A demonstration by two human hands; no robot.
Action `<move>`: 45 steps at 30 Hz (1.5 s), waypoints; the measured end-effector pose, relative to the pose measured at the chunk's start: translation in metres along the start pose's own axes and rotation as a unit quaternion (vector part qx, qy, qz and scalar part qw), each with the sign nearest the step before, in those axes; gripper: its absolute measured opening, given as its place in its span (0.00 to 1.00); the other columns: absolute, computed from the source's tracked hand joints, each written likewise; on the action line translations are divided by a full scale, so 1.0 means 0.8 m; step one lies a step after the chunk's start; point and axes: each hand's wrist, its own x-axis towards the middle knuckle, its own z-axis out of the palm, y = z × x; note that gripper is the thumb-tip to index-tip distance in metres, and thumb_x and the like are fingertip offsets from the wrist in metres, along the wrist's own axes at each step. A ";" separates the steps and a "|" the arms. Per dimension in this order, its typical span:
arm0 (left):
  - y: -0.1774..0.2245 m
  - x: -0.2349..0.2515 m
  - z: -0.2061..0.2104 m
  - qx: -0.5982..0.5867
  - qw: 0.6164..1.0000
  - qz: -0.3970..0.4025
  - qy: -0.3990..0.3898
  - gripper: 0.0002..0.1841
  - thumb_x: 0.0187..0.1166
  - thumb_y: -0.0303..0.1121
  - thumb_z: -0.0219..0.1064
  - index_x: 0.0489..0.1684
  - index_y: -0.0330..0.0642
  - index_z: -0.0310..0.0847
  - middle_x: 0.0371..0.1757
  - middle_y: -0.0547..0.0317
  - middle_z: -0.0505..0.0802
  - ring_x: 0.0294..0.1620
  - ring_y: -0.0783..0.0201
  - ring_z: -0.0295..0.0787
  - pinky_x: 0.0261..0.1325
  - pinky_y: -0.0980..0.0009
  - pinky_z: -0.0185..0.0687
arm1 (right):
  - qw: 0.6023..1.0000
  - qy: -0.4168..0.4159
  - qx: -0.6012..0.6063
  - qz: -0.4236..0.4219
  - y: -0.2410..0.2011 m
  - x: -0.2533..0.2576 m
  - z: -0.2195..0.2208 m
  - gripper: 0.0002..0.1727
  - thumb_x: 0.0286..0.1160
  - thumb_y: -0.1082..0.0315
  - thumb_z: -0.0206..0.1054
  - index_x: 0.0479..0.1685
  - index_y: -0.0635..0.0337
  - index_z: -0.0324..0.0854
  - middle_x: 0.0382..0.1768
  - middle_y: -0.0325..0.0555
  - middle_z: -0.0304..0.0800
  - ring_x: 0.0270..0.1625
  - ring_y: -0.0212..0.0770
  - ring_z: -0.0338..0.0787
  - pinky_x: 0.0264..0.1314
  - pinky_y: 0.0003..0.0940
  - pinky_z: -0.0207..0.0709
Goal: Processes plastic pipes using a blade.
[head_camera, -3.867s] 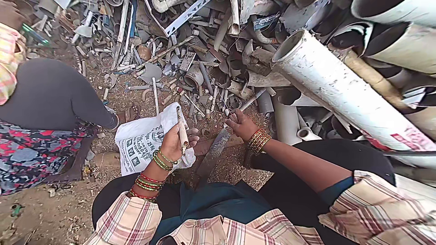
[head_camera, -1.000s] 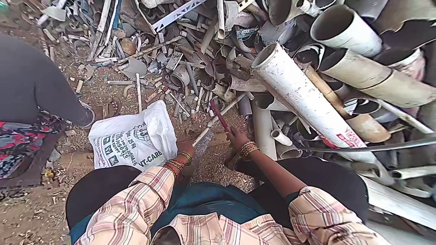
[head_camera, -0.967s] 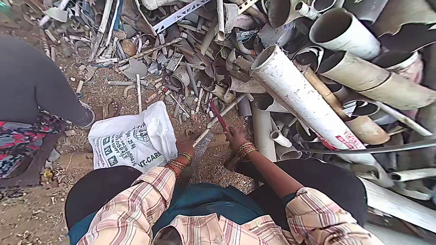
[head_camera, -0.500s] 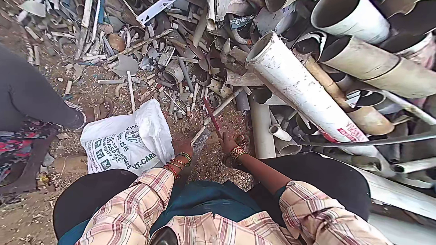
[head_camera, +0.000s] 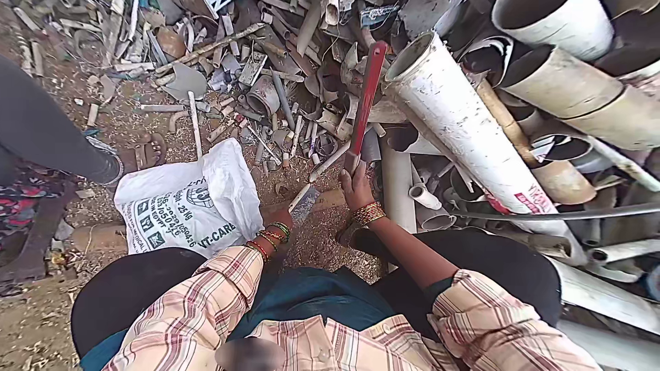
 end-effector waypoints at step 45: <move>0.004 0.000 0.003 0.056 0.998 -0.013 0.010 0.25 0.92 0.37 0.51 0.83 0.31 0.67 0.75 0.29 0.81 0.78 0.33 0.76 0.77 0.36 0.69 | 0.996 -0.069 -0.059 -0.003 -0.027 0.031 -0.027 0.25 0.94 0.59 0.53 0.77 0.72 0.64 0.50 0.73 0.87 0.55 0.71 0.90 0.60 0.67 0.78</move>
